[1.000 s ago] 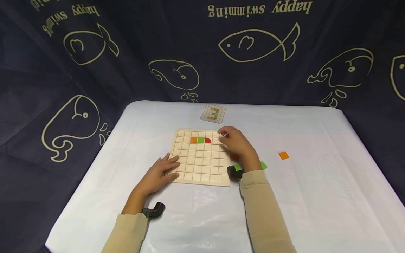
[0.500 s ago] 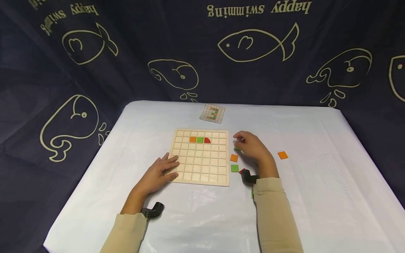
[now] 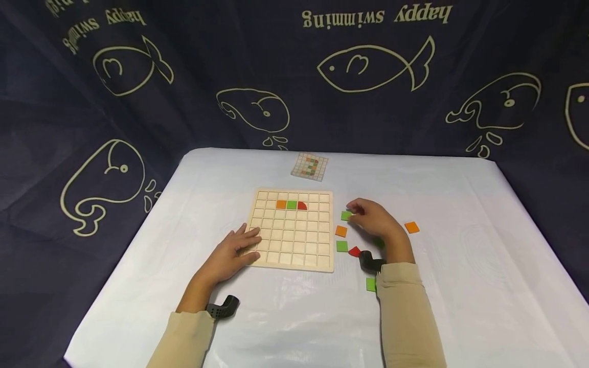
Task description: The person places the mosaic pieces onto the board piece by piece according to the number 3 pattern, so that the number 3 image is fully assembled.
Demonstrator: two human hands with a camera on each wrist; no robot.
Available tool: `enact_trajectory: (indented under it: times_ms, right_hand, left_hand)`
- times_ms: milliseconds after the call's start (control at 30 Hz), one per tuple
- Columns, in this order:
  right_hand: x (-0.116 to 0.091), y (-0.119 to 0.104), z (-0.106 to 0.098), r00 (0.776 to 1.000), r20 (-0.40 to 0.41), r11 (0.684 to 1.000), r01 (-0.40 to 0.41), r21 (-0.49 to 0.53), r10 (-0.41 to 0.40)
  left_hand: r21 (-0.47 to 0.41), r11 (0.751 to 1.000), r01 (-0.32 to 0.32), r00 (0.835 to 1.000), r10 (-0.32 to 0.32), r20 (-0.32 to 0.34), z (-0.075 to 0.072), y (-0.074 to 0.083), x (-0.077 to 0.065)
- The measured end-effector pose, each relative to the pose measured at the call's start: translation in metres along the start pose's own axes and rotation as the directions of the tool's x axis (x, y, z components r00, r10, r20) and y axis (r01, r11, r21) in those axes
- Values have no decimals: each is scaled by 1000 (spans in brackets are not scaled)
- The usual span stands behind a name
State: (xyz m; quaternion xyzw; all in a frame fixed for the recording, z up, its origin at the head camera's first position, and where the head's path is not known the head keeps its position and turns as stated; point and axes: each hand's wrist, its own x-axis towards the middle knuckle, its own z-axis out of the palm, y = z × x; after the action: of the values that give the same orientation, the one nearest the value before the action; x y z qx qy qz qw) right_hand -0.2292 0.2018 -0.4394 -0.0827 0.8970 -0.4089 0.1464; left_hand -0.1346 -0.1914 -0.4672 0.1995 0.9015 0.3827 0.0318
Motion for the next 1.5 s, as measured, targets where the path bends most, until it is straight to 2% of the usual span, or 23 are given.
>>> enact_trajectory:
  times_ms: [833, 1500]
  right_hand:
    - [0, 3, 6, 1000, -8, 999, 11, 42, -10]
    - [2, 3, 13, 999, -19, 996, 37, -76, -38]
  left_hand:
    - [7, 1000, 11, 1000, -10, -5, 1, 0, -1]
    - [19, 1000, 2, 1000, -1, -8, 2, 0, 0]
